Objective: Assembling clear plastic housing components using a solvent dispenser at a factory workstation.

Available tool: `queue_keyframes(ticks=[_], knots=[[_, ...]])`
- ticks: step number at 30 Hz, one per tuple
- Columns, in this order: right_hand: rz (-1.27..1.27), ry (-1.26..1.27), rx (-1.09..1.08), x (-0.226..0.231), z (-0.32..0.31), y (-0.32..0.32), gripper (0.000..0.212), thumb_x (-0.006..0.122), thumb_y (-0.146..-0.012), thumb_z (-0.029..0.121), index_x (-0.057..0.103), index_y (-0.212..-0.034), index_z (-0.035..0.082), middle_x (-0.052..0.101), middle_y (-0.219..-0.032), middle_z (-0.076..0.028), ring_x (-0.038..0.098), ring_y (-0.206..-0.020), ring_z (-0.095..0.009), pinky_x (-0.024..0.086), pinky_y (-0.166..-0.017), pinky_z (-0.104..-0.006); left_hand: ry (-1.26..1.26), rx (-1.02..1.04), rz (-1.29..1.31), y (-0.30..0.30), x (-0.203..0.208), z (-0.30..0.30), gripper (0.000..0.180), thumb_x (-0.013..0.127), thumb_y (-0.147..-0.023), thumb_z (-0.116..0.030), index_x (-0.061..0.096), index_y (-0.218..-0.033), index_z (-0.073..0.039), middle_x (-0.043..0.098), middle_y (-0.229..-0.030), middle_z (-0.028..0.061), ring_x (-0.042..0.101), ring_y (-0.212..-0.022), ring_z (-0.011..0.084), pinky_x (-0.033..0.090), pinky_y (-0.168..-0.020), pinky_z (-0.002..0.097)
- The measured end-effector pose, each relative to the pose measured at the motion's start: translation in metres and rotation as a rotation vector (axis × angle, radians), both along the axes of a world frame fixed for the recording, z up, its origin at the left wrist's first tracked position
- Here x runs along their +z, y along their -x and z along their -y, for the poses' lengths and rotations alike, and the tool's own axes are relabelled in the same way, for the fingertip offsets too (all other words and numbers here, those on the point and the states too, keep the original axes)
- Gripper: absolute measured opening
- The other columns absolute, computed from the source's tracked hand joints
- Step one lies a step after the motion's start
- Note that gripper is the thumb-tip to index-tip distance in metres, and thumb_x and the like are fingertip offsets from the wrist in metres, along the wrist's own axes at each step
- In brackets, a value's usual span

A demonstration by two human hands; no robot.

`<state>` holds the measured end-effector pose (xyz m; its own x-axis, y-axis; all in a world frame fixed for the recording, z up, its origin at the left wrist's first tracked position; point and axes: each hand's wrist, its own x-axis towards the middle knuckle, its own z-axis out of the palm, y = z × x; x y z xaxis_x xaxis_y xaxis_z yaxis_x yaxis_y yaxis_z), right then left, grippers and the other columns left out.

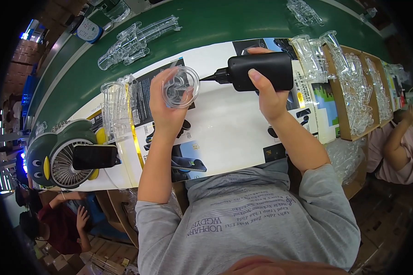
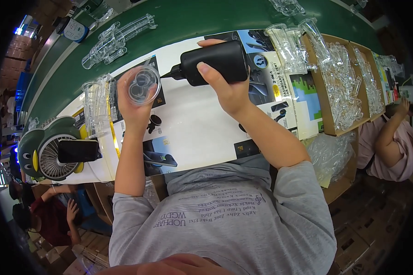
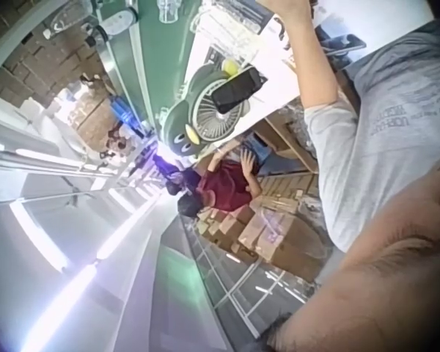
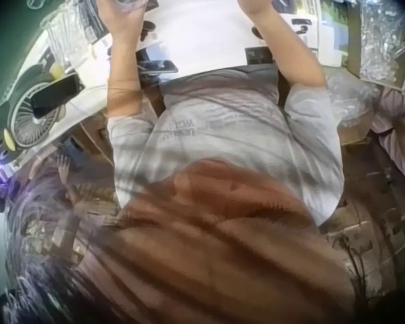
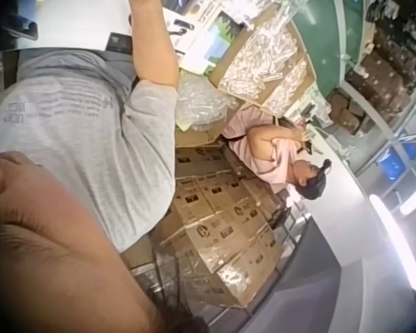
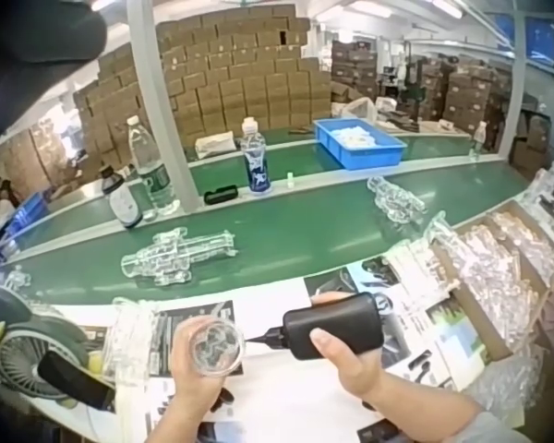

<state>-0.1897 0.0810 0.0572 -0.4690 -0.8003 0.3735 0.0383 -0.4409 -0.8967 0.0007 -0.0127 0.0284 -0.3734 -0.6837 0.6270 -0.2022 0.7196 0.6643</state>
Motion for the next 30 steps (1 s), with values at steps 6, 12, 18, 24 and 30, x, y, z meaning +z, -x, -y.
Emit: queue_keyframes(ticks=[6, 12, 18, 24, 30], knots=[[-0.039, 0.017, 0.007, 0.001, 0.000, 0.000, 0.036, 0.059, -0.076, 0.008, 0.053, -0.110, -0.001, 0.056, -0.110, -0.009, 0.056, -0.088, -0.012, 0.046, -0.079, -0.0234, 0.041, 0.060, 0.005, -0.001, -0.002, 0.001, 0.045, 0.073, -0.067, -0.003, 0.055, -0.108, 0.001, 0.050, -0.105, 0.0142, 0.052, -0.098, 0.0261, 0.044, -0.084, 0.0328], [-0.061, 0.008, 0.015, 0.001, -0.001, 0.000, 0.035, 0.059, -0.076, 0.008, 0.053, -0.109, -0.001, 0.056, -0.110, -0.009, 0.056, -0.089, -0.012, 0.046, -0.079, -0.0230, 0.063, 0.086, 0.039, -0.002, 0.000, 0.001, 0.048, 0.074, -0.066, -0.004, 0.055, -0.110, 0.001, 0.051, -0.105, 0.0140, 0.052, -0.097, 0.0256, 0.045, -0.083, 0.0326], [-0.027, 0.014, -0.006, -0.001, 0.000, 0.003, 0.034, 0.058, -0.077, 0.008, 0.054, -0.109, -0.001, 0.056, -0.109, -0.008, 0.055, -0.088, -0.011, 0.046, -0.078, -0.0224, -0.030, 0.027, -0.023, 0.000, -0.007, 0.002, 0.050, 0.074, -0.067, -0.002, 0.051, -0.111, 0.001, 0.054, -0.108, 0.0153, 0.054, -0.102, 0.0262, 0.044, -0.089, 0.0331], [-0.011, 0.029, -0.015, 0.000, 0.001, 0.001, 0.034, 0.058, -0.077, 0.006, 0.053, -0.110, -0.001, 0.056, -0.110, -0.008, 0.055, -0.089, -0.011, 0.046, -0.078, -0.0227, -0.119, -0.089, -0.184, -0.002, -0.008, 0.001, 0.052, 0.071, -0.072, -0.002, 0.041, -0.114, 0.001, 0.053, -0.117, 0.0170, 0.052, -0.111, 0.0248, 0.040, -0.096, 0.0342], [-0.004, 0.034, -0.010, 0.001, 0.001, 0.003, 0.034, 0.058, -0.077, 0.006, 0.053, -0.110, -0.002, 0.055, -0.111, -0.009, 0.054, -0.089, -0.011, 0.045, -0.079, -0.0234, -0.155, -0.101, -0.180, -0.004, -0.001, 0.002, 0.048, 0.069, -0.074, -0.001, 0.043, -0.114, 0.001, 0.051, -0.116, 0.0165, 0.051, -0.110, 0.0240, 0.040, -0.096, 0.0337]])
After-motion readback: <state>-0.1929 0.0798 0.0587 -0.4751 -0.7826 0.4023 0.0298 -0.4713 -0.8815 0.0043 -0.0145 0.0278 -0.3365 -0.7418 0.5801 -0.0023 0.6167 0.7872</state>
